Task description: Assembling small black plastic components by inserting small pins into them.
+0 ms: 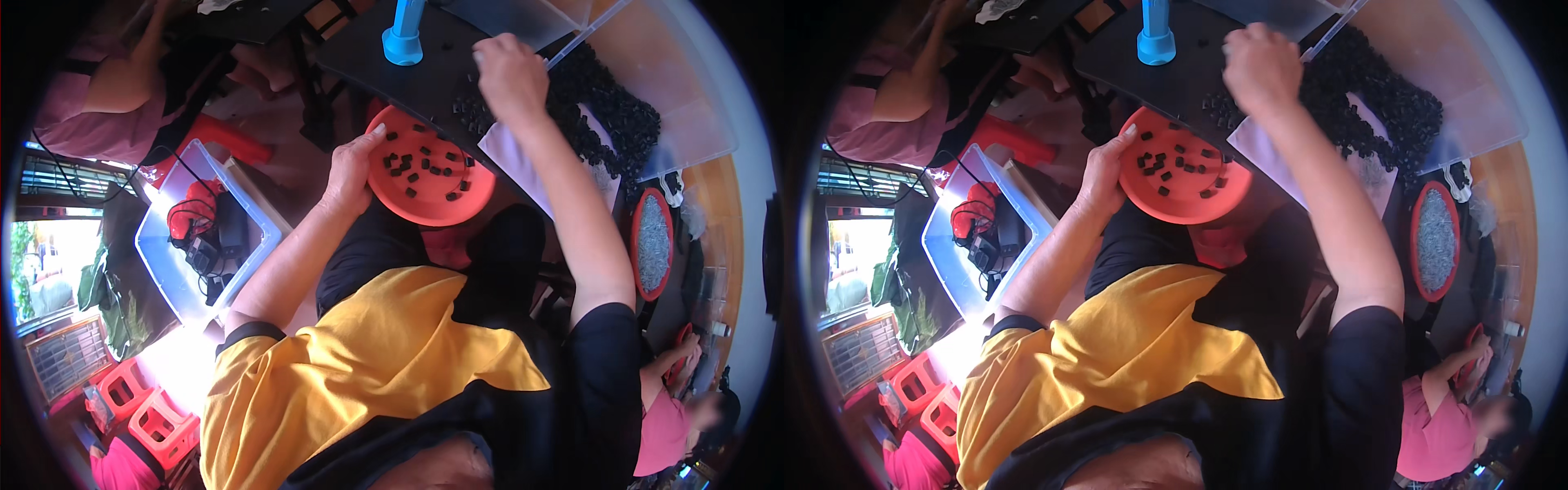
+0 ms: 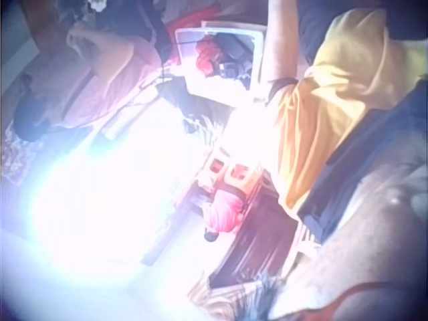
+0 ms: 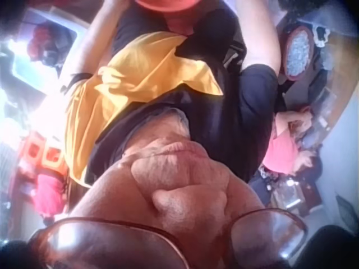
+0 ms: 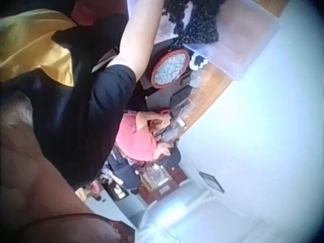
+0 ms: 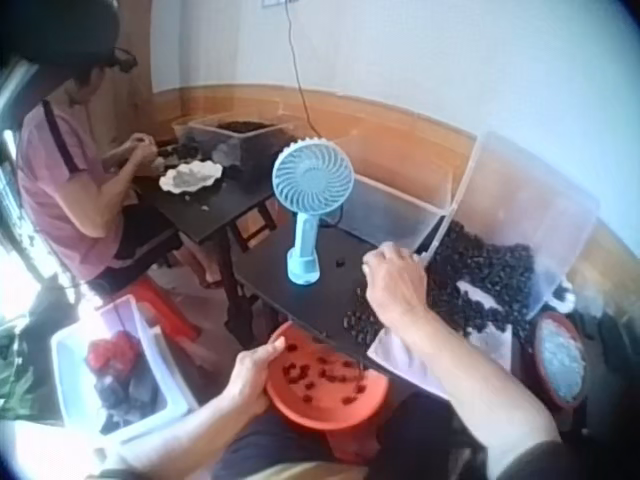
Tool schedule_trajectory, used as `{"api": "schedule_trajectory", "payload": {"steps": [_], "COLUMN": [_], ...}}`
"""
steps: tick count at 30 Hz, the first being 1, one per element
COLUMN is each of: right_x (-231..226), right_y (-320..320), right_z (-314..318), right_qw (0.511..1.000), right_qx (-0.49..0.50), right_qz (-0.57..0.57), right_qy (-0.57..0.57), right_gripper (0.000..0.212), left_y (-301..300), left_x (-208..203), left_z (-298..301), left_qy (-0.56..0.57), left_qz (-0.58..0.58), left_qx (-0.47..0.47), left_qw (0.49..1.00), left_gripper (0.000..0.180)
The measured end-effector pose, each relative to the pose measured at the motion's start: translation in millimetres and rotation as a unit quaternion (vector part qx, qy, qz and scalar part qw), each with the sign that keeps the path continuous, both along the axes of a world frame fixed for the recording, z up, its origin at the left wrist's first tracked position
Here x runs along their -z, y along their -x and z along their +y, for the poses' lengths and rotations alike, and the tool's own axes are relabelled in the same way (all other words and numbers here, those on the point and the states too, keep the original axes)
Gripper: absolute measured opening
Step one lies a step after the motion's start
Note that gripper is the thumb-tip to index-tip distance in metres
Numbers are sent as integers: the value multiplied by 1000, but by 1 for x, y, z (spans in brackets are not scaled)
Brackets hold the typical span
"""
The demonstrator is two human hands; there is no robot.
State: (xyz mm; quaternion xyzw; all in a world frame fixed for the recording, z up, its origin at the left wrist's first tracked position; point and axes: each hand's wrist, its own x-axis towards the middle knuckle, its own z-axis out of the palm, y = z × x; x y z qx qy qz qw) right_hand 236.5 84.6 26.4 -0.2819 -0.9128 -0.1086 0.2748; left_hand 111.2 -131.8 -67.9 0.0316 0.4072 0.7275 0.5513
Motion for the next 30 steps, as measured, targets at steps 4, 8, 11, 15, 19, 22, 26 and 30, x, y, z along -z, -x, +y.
{"api": "schedule_trajectory", "payload": {"steps": [4, 8, 11, 15, 19, 22, 26, 30], "right_x": [-4, -7, -1, 2, 8, 19, 24, 25], "right_y": [-14, -18, -24, -30, -24, -20, -16, -8], "right_z": [58, 51, 49, 53, 56, 52, 47, 23], "right_qw": [993, 992, 990, 989, 998, 997, 993, 992], "right_qx": [96, 65, 54, -16, 5, 24, 71, 64], "right_qz": [-32, -74, -80, -11, -24, -63, -89, -76], "right_qy": [58, 75, 101, 144, 56, 26, 23, 73], "right_gripper": [20, 19, 17, 15, 20, 25, 29, 32], "left_y": [-5, -5, -5, -8, -6, -9, -10, -13], "left_x": [-6, -5, -4, -7, -1, -3, -4, -6], "left_z": [3, -2, -1, 0, 2, 2, 3, 2], "left_qy": [15, 18, 11, 13, 15, 9, 2, -6], "left_qz": [4, 12, 7, 10, 12, 5, 9, 22], "left_qx": [1, 3, 6, 9, 7, 12, 14, 17], "left_qw": [1000, 1000, 1000, 1000, 1000, 1000, 1000, 1000], "left_gripper": [35, 34, 34, 34, 34, 34, 34, 39]}}
